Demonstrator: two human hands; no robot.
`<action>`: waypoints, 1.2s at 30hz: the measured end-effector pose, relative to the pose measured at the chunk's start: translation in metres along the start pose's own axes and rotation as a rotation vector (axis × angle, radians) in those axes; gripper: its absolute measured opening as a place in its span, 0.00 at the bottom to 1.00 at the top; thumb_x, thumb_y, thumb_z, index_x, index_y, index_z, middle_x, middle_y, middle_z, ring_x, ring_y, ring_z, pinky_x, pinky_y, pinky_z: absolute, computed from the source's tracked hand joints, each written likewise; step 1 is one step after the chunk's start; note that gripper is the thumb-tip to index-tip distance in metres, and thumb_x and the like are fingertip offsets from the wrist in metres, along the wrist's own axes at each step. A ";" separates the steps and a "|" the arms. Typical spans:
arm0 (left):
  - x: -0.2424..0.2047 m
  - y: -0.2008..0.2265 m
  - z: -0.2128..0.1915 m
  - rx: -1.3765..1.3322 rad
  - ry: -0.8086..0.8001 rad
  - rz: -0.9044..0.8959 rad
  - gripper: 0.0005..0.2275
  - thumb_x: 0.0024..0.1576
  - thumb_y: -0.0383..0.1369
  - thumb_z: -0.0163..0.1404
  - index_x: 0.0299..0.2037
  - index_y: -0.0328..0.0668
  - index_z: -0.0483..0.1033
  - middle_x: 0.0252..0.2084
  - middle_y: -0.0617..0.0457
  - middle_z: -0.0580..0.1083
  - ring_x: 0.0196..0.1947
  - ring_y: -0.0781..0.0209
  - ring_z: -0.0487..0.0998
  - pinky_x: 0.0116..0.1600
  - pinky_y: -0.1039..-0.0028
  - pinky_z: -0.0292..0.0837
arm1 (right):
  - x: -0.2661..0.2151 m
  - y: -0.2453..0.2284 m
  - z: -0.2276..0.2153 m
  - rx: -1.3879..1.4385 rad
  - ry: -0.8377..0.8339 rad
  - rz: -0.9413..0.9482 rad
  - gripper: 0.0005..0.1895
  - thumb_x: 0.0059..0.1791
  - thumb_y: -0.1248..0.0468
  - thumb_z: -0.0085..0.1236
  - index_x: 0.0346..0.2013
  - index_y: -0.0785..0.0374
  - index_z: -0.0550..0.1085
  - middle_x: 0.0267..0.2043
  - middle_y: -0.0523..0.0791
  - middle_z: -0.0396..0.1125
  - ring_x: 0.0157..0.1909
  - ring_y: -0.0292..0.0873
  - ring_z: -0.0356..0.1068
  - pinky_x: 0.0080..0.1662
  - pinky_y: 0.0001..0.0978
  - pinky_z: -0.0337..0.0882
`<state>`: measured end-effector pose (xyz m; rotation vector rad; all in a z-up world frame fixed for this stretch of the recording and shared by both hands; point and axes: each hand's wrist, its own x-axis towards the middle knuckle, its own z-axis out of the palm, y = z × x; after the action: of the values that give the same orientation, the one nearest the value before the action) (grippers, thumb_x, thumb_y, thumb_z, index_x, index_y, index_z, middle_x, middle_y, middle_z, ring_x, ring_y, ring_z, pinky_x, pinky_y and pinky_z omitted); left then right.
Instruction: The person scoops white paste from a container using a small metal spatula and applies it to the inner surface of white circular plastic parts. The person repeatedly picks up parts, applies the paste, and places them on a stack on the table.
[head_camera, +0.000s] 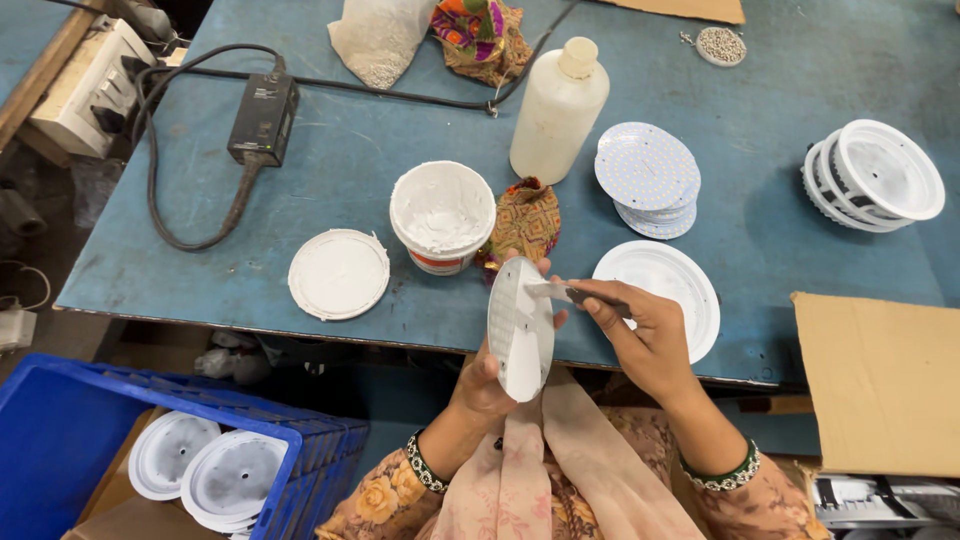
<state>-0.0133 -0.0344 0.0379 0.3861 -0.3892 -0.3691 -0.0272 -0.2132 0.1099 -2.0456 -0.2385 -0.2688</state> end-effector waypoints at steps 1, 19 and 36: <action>0.000 0.000 0.002 0.024 -0.003 -0.006 0.60 0.40 0.55 0.69 0.78 0.53 0.37 0.79 0.49 0.48 0.78 0.54 0.50 0.78 0.60 0.49 | -0.001 -0.001 0.000 -0.008 0.016 -0.019 0.12 0.54 0.66 0.55 0.50 0.66 0.79 0.41 0.45 0.78 0.42 0.34 0.76 0.45 0.25 0.74; 0.001 -0.020 0.002 0.249 0.029 -0.065 0.62 0.39 0.58 0.66 0.79 0.48 0.36 0.80 0.48 0.45 0.78 0.53 0.47 0.77 0.60 0.44 | -0.023 -0.003 0.020 -0.067 0.238 -0.091 0.13 0.51 0.76 0.56 0.50 0.67 0.78 0.45 0.47 0.78 0.43 0.37 0.78 0.47 0.27 0.75; 0.021 -0.018 0.018 -0.164 0.040 -0.155 0.50 0.51 0.50 0.63 0.80 0.42 0.46 0.69 0.45 0.64 0.66 0.57 0.68 0.69 0.66 0.65 | -0.016 0.003 -0.016 -0.176 0.198 -0.437 0.15 0.50 0.79 0.58 0.51 0.67 0.76 0.53 0.49 0.75 0.53 0.46 0.77 0.54 0.33 0.76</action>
<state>-0.0074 -0.0639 0.0514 0.2635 -0.2886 -0.5403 -0.0435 -0.2302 0.1099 -2.1043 -0.5553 -0.7810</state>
